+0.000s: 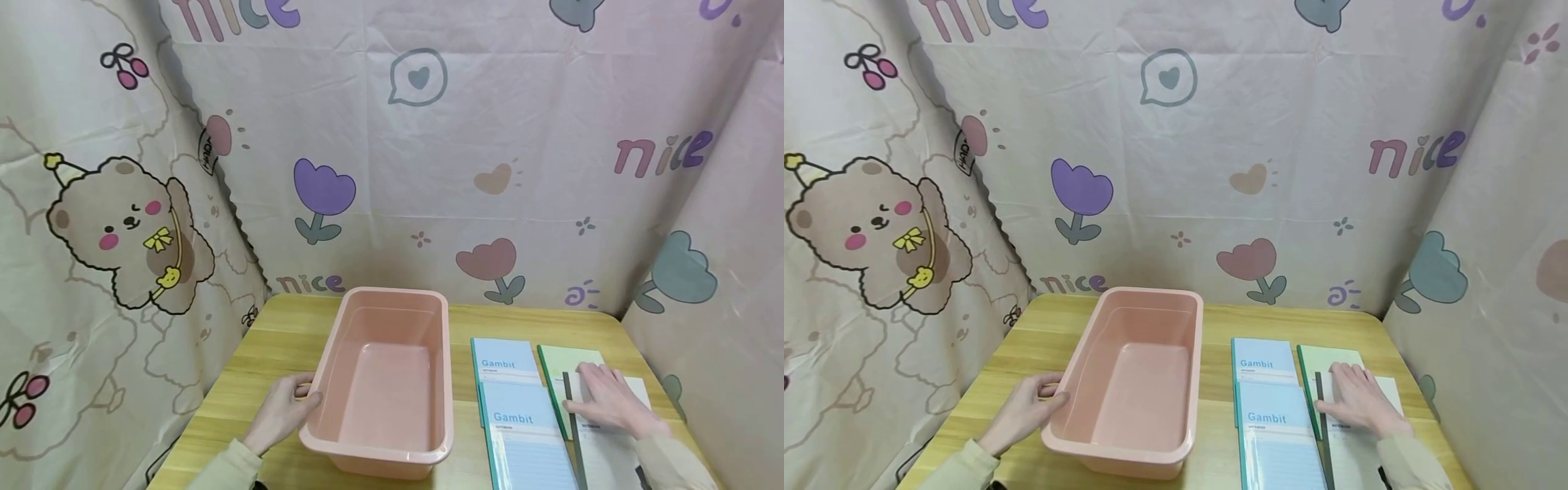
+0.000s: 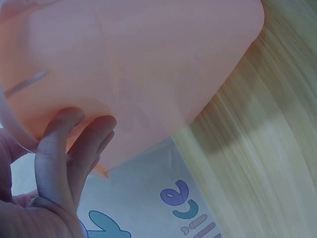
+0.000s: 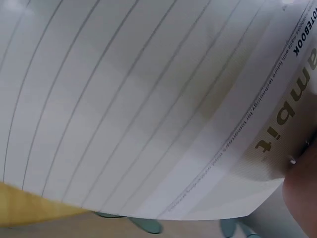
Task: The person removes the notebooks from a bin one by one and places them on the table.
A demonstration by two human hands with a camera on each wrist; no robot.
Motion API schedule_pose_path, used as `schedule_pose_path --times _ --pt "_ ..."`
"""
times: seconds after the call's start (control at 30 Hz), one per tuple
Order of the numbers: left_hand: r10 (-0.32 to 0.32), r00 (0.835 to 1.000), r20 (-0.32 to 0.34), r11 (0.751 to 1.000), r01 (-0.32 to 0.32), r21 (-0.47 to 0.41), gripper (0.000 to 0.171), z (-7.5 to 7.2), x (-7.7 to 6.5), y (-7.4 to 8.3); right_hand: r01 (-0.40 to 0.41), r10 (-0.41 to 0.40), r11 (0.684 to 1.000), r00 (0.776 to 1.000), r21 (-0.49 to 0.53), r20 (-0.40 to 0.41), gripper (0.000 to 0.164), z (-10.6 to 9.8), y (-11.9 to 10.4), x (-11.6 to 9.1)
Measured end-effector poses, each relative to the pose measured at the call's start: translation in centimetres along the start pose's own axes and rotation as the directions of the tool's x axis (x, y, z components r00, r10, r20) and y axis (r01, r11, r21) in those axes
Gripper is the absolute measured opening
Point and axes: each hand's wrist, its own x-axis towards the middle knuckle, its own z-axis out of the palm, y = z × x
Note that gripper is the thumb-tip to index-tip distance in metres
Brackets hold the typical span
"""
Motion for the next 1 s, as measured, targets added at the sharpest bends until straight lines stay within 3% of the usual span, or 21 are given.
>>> schedule_pose_path --times 0.57,0.83,1.0 --pt "0.005 1.0 0.006 1.0 -0.005 0.007 0.045 -0.1 0.0 0.1 -0.069 0.067 0.997 0.99 0.018 0.123 0.06 3.1 2.0 -0.4" --pt "0.009 1.0 0.006 1.0 -0.009 0.0 0.045 0.0 0.0 0.2 -0.021 0.02 0.999 0.998 0.024 0.06 0.061 4.4 2.5 -0.9" --pt "0.002 1.0 0.008 1.0 -0.002 -0.003 0.045 -0.1 -0.1 0.1 -0.015 0.016 0.999 1.0 0.036 -0.027 0.065 4.9 2.5 -1.3"
